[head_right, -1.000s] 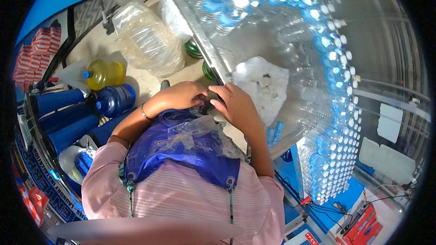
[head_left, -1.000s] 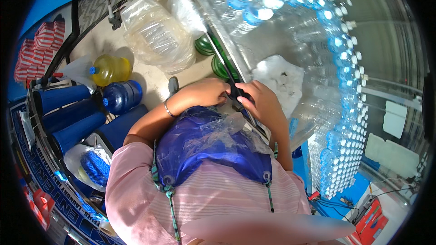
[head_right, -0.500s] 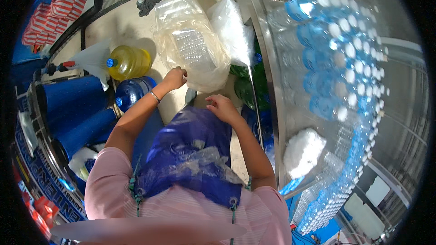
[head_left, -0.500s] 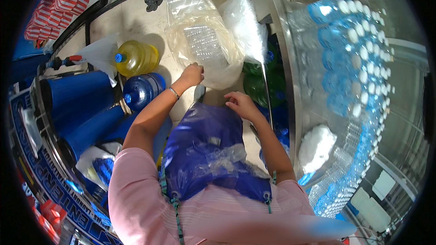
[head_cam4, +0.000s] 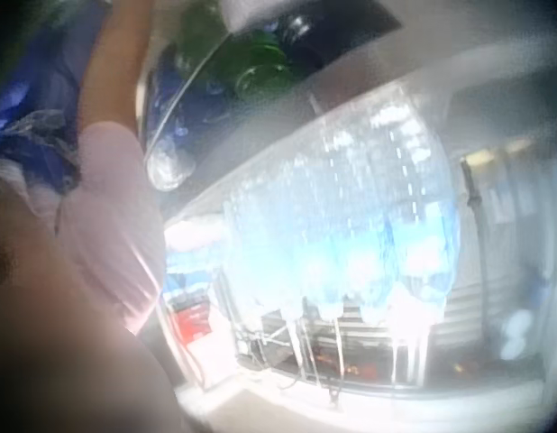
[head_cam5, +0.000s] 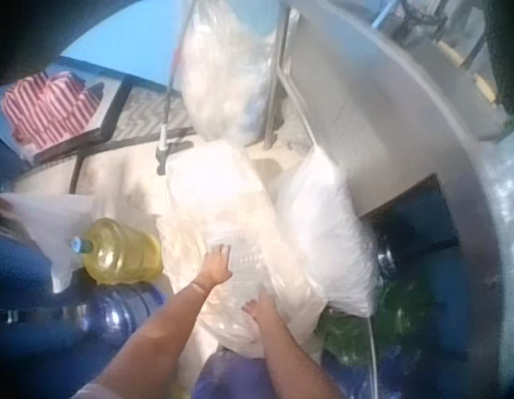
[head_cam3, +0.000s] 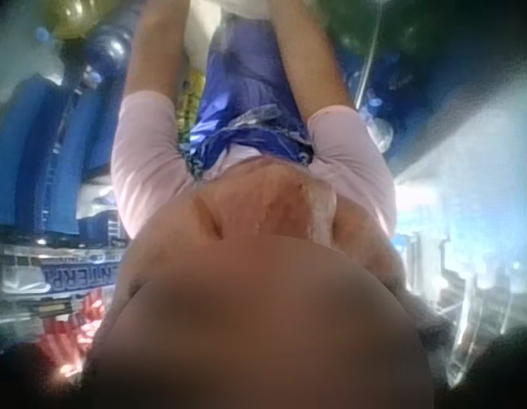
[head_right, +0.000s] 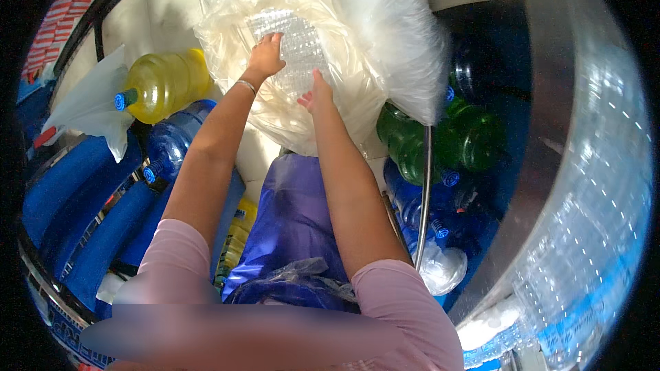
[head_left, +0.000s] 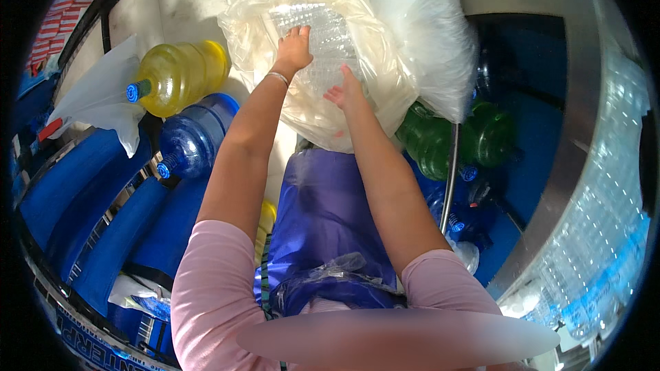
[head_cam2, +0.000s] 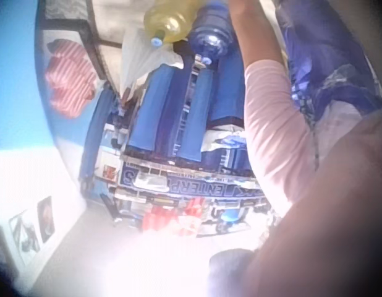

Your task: The person repeatedly picks up clear plastic water bottles from a tray, applies a blue label to each bottle by hand, and places the labeled bottles back on the tray. The process is continuous and repetitive throughout the clip.

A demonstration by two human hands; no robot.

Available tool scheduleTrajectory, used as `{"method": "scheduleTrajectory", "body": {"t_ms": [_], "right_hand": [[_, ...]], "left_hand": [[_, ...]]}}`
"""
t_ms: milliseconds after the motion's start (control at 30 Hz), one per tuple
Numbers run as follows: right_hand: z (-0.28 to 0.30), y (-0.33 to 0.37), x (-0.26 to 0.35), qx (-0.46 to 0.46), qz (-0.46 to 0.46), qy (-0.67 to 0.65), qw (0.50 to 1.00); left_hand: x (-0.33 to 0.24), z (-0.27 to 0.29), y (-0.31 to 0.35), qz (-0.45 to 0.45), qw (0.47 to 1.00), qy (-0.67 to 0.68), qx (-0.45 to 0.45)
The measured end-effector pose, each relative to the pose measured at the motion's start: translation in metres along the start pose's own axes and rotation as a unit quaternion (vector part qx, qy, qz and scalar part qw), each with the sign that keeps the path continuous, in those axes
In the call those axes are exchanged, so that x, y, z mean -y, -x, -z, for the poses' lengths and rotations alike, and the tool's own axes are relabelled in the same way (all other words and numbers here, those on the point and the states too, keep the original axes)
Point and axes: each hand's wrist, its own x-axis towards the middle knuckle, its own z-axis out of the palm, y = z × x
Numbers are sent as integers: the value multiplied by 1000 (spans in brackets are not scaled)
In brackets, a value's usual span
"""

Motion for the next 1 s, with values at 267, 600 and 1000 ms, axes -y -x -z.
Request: {"method": "scheduleTrajectory", "body": {"t_ms": [267, 600, 1000], "right_hand": [[29, 8, 6, 33, 1, 85, 996], [41, 106, 3, 116, 421, 454, 777], [144, 408, -14, 117, 577, 404, 700]], "left_hand": [[-5, 31, -9, -29, 982, -186, -22], [11, 51, -35, -33, 963, -231, 135], [-39, 224, 191, -242, 962, 112, 54]]}}
